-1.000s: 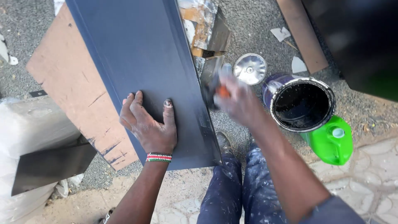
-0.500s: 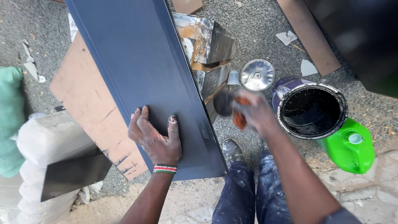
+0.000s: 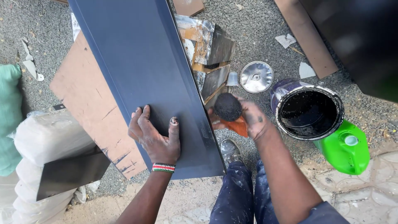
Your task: Painting a furniture panel with black paint using a sponge applicator
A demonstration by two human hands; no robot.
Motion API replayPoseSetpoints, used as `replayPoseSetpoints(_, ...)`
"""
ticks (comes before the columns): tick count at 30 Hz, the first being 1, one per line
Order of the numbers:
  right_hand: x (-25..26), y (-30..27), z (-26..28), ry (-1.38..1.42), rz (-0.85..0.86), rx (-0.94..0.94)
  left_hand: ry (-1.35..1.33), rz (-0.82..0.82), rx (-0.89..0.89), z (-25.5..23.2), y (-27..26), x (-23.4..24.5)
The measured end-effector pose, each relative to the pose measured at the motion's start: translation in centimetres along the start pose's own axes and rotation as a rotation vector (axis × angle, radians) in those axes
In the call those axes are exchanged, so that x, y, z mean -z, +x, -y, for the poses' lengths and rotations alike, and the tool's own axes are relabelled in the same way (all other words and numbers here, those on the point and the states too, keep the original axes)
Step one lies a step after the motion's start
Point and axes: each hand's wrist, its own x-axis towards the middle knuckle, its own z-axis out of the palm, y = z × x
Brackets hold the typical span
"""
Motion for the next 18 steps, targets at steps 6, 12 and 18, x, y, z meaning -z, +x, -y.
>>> replayPoseSetpoints(6, 13.5, 6.9, -14.4, 0.269, -0.202, -0.008, 0.004, -0.026, -0.018, -0.2, -0.2, 0.4)
replayPoseSetpoints(12, 10.4, 2.0, -13.5, -0.009, -0.096, 0.103, -0.020, 0.017, 0.003, 0.4, -2.7, 1.7)
replayPoseSetpoints(18, 6.9, -1.7, -10.0, -0.339, 0.018, 0.204, -0.018, 0.036, 0.008, 1.2, -3.9, 1.8)
